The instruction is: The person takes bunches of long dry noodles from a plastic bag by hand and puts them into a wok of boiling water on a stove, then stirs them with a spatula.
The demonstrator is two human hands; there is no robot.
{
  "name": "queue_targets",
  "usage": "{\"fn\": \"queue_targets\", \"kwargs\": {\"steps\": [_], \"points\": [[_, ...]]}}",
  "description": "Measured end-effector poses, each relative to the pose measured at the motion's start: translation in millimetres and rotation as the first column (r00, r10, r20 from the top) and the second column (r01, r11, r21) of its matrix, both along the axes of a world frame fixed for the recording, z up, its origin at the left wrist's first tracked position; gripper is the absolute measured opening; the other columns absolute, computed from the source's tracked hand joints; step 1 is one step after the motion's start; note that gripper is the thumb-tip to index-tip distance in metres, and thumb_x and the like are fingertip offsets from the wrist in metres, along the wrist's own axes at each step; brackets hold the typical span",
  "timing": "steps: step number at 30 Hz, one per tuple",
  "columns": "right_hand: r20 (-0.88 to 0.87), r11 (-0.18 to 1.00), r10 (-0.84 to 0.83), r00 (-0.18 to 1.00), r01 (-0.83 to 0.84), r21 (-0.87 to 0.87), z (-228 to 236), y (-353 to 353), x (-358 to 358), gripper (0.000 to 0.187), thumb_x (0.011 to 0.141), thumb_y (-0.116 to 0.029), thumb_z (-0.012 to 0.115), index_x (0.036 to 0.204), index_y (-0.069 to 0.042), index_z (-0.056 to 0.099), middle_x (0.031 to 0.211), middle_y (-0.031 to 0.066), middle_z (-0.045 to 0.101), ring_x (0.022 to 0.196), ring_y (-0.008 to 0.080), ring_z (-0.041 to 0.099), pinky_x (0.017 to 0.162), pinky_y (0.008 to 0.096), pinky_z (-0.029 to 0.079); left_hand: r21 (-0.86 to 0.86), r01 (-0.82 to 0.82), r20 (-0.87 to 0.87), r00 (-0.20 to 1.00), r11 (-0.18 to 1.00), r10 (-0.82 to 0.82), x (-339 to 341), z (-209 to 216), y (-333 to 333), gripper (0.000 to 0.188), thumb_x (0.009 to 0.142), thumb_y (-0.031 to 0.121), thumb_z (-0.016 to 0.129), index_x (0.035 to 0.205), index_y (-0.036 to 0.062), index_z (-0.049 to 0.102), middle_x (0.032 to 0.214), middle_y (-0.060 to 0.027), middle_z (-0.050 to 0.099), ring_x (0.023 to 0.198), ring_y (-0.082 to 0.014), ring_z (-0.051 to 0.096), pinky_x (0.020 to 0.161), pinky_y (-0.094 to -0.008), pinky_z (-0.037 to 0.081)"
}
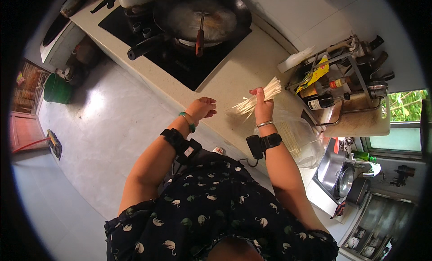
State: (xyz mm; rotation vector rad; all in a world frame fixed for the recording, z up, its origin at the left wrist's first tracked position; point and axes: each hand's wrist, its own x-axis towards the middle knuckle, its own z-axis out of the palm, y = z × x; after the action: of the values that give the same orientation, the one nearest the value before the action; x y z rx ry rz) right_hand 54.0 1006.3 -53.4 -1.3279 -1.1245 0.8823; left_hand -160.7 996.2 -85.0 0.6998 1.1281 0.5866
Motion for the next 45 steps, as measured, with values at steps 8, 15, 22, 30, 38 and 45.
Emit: {"fn": "queue_targets", "kwargs": {"steps": [8, 15, 22, 30, 38, 45], "points": [[-0.606, 0.991, 0.124, 0.785, -0.133, 0.031, 57.3, 8.2, 27.8, 0.018, 0.085, -0.023, 0.055, 0.08, -0.007, 0.048, 0.075, 0.0024, 0.047, 0.075, 0.0166, 0.049, 0.082, 0.0397, 0.043, 0.179, -0.019, -0.023, 0.999, 0.984, 0.024, 13.6, 19.4, 15.4, 0.031, 0.085, 0.016, 0.052, 0.111, -0.0006, 0.05, 0.103, -0.0097, 0.056, 0.09, -0.0167, 0.056, 0.08, -0.0263, 0.045], [-0.832, 0.881, 0.182, 0.525, -0.463, -0.1, 81.3, 4.6, 35.3, 0.014, 0.086, -0.022, 0.053, 0.08, -0.009, 0.051, 0.075, -0.0011, 0.048, 0.076, 0.0142, 0.05, 0.086, 0.0418, 0.04, 0.365, 0.205, 0.112, 0.959, 0.908, -0.261, 36.8, 56.6, 16.1, 0.052, 0.088, 0.042, 0.044, 0.117, -0.0014, 0.047, 0.113, -0.0118, 0.053, 0.106, -0.0203, 0.048, 0.089, -0.0297, 0.039], [-0.854, 0.789, 0.263, 0.448, -0.61, -0.077, 85.2, 4.9, 22.2, 0.012, 0.086, -0.016, 0.052, 0.091, -0.006, 0.054, 0.087, 0.0049, 0.055, 0.089, 0.0184, 0.053, 0.092, 0.0425, 0.04, 0.208, 0.493, 0.472, 0.706, 0.845, -0.528, 47.7, 81.8, -10.7, 0.05, 0.085, 0.03, 0.054, 0.12, -0.0011, 0.039, 0.106, -0.0122, 0.055, 0.096, -0.0203, 0.055, 0.084, -0.0326, 0.044], [-0.857, 0.803, 0.27, 0.439, -0.594, -0.051, 95.9, 2.2, 13.2, 0.04, 0.079, 0.002, 0.048, 0.119, 0.0, 0.042, 0.117, 0.0159, 0.048, 0.111, 0.0278, 0.045, 0.097, 0.0422, 0.035, 0.169, 0.406, 0.533, 0.729, 0.898, -0.43, 49.4, 79.0, -22.6, 0.032, 0.089, 0.019, 0.047, 0.116, 0.0018, 0.042, 0.096, -0.0091, 0.057, 0.084, -0.0185, 0.057, 0.077, -0.0306, 0.047], [-0.806, 0.795, 0.392, 0.443, -0.604, 0.055, 93.7, 2.9, 15.4, 0.045, 0.081, -0.006, 0.052, 0.123, 0.0, 0.038, 0.11, 0.0117, 0.051, 0.106, 0.0245, 0.047, 0.094, 0.0398, 0.036, 0.223, 0.392, 0.626, 0.644, 0.893, -0.439, 42.9, 86.7, -18.2, 0.028, 0.091, 0.024, 0.044, 0.112, 0.0053, 0.045, 0.079, -0.0006, 0.048, 0.068, -0.0113, 0.047, 0.057, -0.0226, 0.039], [-0.789, 0.812, 0.332, 0.517, -0.583, -0.04, 97.1, 5.6, 0.0, 0.037, 0.082, -0.011, 0.054, 0.116, -0.001, 0.044, 0.097, 0.0086, 0.055, 0.092, 0.0222, 0.052, 0.082, 0.0377, 0.043, 0.185, 0.336, 0.563, 0.734, 0.923, -0.38, 43.9, 85.2, -20.0, 0.021, 0.091, 0.023, 0.043, 0.104, 0.0066, 0.047, 0.076, 0.0008, 0.046, 0.064, -0.0097, 0.044, 0.054, -0.0204, 0.035]]}}
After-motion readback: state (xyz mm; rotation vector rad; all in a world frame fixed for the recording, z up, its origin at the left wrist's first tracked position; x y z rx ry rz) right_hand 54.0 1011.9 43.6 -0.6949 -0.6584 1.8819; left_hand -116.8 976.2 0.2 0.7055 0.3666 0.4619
